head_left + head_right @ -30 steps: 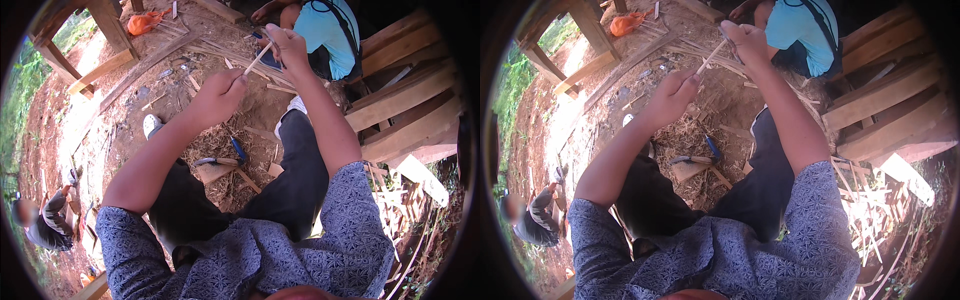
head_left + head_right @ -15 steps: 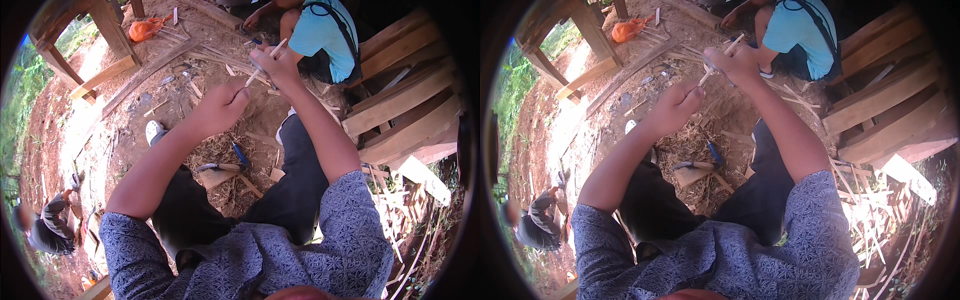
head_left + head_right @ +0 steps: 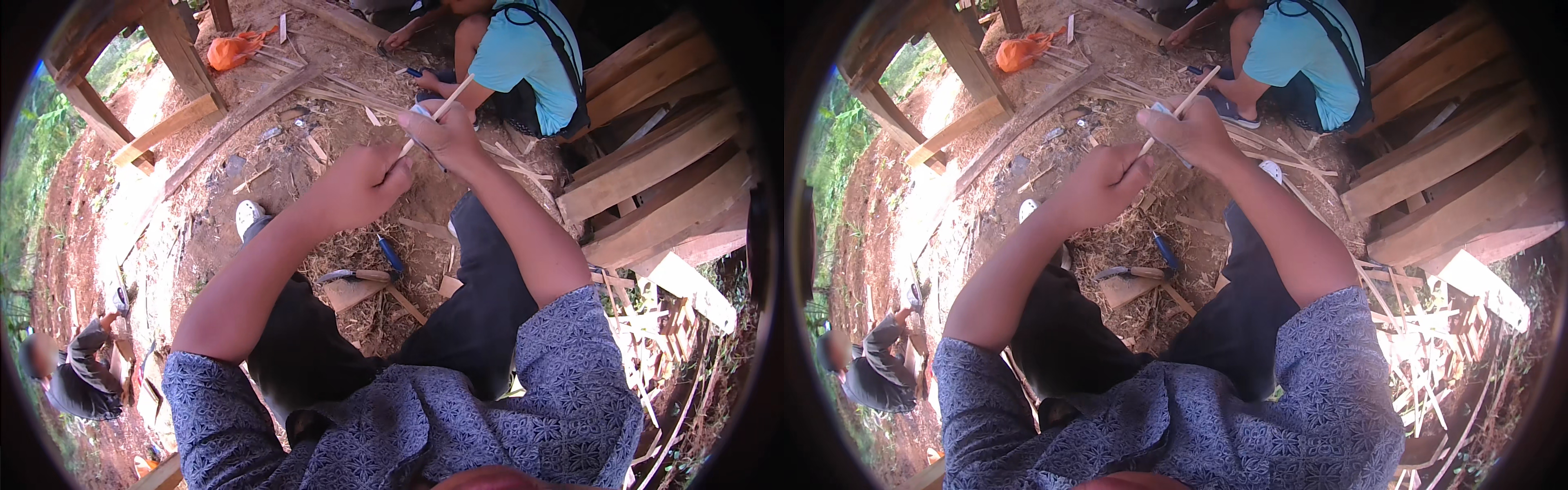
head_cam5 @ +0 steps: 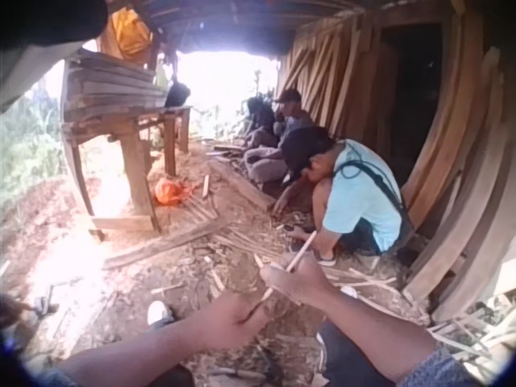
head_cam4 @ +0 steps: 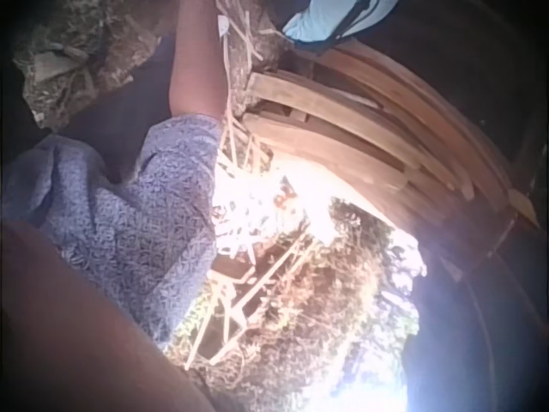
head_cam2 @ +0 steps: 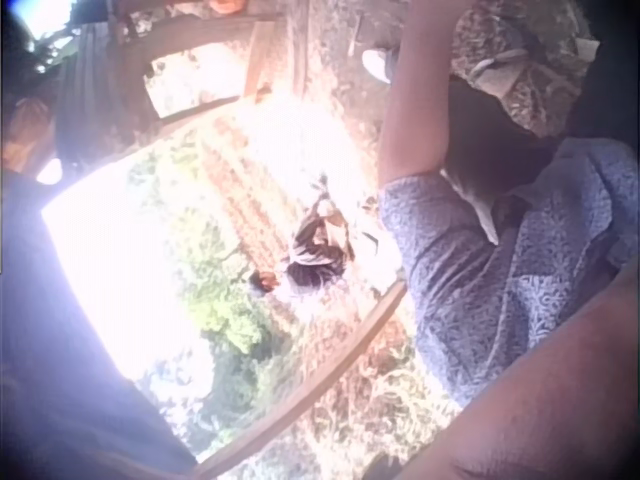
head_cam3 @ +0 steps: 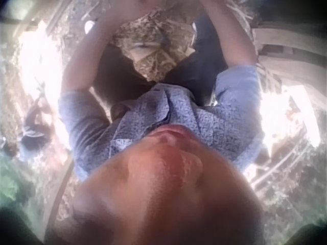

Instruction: The person sits on the ground and uses a knife to shave thin strips from a small piece of wood. They repeatedly scrape the blade along the wood to produce shavings, occasionally pausing to inspect the piece.

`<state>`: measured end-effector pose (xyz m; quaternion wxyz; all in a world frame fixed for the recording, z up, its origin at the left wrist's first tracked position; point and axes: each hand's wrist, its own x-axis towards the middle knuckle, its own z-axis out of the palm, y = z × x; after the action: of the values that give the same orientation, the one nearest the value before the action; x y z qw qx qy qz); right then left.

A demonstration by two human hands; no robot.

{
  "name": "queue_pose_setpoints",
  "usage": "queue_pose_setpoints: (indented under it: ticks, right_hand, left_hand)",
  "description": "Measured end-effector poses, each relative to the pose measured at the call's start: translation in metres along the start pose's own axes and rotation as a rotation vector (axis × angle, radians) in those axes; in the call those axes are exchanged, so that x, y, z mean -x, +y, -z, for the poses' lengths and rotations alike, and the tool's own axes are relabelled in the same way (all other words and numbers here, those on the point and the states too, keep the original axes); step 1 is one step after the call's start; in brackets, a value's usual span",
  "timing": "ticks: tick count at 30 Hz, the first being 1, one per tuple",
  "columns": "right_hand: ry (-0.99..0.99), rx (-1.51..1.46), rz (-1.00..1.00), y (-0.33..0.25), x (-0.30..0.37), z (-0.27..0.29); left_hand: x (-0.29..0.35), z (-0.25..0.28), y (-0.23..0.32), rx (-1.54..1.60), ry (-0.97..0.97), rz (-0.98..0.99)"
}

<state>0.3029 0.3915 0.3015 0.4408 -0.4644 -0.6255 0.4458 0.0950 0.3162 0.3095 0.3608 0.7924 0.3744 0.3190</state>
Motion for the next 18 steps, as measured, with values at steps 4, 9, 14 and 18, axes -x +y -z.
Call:
queue_pose_setpoints:
  ticks: [4,9,14,18]
  right_hand:
    - [0.199,-0.064,-0.025,-0.014,-0.015,0.015]
    - [-0.049,0.128,0.141,-0.003,-0.001,-0.007]
    - [0.036,-0.203,-0.114,-0.008,-0.012,0.005]
    - [-0.013,-0.090,-0.057,0.001,-0.005,-0.008]
  left_hand:
    - [-0.003,0.002,0.006,0.014,-0.006,0.040]
    - [-0.002,0.005,0.004,0.025,-0.003,0.031]
    - [-0.006,0.004,-0.006,0.160,-0.013,0.086]
    - [-0.011,0.008,-0.008,0.141,0.091,0.146]
